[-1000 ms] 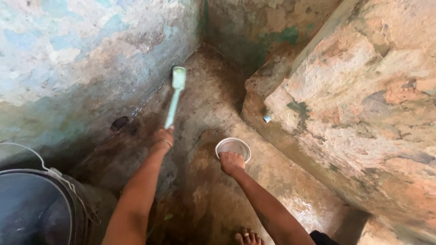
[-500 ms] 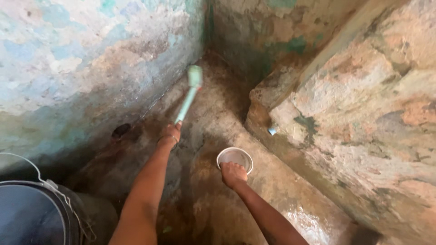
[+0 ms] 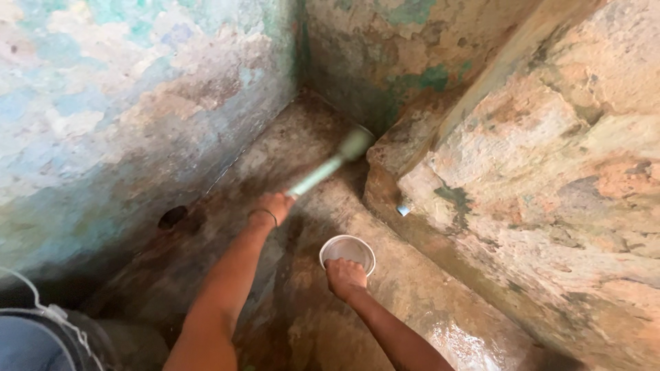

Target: The person cleans the corner of a room using a brush and water, dipping the brush into a small container and scrubbing the floor surface.

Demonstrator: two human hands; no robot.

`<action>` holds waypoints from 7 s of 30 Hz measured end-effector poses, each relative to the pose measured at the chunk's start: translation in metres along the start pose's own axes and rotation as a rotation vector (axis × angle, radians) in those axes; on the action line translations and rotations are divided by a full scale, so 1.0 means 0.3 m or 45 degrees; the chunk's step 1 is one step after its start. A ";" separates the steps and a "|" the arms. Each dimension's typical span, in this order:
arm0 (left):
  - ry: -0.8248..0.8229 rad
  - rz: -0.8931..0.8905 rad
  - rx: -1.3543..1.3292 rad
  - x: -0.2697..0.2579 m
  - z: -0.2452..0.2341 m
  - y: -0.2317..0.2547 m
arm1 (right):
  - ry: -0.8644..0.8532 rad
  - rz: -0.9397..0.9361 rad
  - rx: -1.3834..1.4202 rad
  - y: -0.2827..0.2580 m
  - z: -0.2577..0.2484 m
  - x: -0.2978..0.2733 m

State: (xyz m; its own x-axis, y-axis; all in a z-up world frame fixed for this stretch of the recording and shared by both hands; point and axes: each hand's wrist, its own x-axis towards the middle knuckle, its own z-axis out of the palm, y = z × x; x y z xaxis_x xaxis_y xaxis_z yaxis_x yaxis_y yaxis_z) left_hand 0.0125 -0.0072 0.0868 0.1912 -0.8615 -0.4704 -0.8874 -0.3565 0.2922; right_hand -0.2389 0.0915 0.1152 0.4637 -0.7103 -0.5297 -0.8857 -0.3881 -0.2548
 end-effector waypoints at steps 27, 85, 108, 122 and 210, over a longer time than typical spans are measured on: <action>0.121 -0.355 -0.082 0.290 -0.095 -0.010 | 0.052 -0.028 -0.006 0.010 0.023 0.015; 0.123 -0.071 -0.096 -0.499 0.570 -0.464 | 0.112 0.007 0.033 0.020 0.061 0.028; 0.399 -0.514 -0.422 -0.742 0.503 -0.636 | 0.075 0.029 -0.002 0.036 0.115 0.004; -0.116 -0.401 -0.331 -1.114 0.653 -0.404 | 0.066 0.144 -0.076 0.198 0.227 -0.043; 0.195 -0.679 -0.764 -0.162 0.349 -0.295 | 0.228 0.194 0.347 0.271 0.138 -0.107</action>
State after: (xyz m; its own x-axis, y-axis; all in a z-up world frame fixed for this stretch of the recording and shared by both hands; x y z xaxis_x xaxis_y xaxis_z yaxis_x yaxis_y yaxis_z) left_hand 0.0379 0.1041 -0.0034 0.6180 -0.5456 -0.5660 -0.2933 -0.8280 0.4779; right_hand -0.3267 0.1070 0.0779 0.3016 -0.8490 -0.4338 -0.9076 -0.1163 -0.4034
